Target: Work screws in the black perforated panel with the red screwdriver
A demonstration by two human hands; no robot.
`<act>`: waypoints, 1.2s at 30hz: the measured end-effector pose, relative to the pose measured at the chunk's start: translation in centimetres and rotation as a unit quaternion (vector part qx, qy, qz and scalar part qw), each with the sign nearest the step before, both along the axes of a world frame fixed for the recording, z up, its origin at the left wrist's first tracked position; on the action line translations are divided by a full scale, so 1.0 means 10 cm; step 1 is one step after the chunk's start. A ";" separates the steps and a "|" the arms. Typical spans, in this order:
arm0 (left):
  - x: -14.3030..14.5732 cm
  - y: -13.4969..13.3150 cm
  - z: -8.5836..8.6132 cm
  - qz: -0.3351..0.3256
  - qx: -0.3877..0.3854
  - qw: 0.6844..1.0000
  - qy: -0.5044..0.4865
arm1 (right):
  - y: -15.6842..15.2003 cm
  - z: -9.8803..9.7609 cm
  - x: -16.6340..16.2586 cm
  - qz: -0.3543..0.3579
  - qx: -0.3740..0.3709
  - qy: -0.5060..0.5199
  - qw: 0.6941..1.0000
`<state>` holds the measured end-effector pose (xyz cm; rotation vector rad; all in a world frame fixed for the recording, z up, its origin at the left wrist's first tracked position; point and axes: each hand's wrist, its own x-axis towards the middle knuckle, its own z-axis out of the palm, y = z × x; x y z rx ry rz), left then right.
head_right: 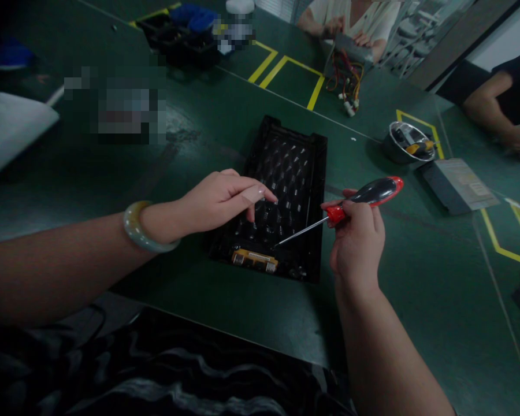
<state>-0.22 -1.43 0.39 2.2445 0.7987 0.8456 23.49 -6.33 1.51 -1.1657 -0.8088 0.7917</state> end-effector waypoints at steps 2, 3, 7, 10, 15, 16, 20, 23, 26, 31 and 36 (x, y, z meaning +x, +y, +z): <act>0.00 0.00 0.00 0.000 0.000 1.000 -0.001 | 0.00 0.00 0.01 -0.001 0.002 0.001 1.000; 0.00 0.00 0.00 -0.001 0.000 1.000 -0.001 | 0.01 0.00 0.01 -0.002 0.002 0.002 1.000; 0.00 0.00 0.00 -0.007 0.000 1.000 0.003 | 0.02 -0.01 0.01 -0.007 0.001 0.006 1.000; 0.00 0.00 -0.01 -0.003 -0.001 1.000 0.002 | 0.03 -0.02 0.01 0.000 -0.004 0.004 1.000; 0.00 0.00 -0.01 -0.003 0.002 1.000 0.001 | 0.02 -0.04 0.00 0.003 -0.010 0.001 1.000; -0.01 0.00 -0.01 -0.003 0.003 1.000 0.001 | 0.02 -0.04 0.01 0.004 -0.010 0.001 1.000; -0.01 0.00 0.00 -0.003 0.003 1.000 0.003 | 0.02 -0.04 0.02 0.011 -0.006 -0.004 1.000; -0.01 0.01 -0.01 -0.003 0.004 1.000 0.002 | 0.03 -0.05 0.03 0.009 -0.002 -0.001 1.000; 0.00 0.01 -0.01 -0.002 0.002 1.000 0.004 | 0.02 -0.04 0.02 0.005 0.001 0.005 1.000; -0.01 0.00 -0.01 -0.002 0.005 1.000 0.005 | 0.02 -0.02 0.01 0.010 0.003 0.007 1.000; -0.01 -0.01 0.00 -0.004 -0.001 1.000 0.005 | 0.05 -0.03 0.01 0.004 -0.015 0.028 0.999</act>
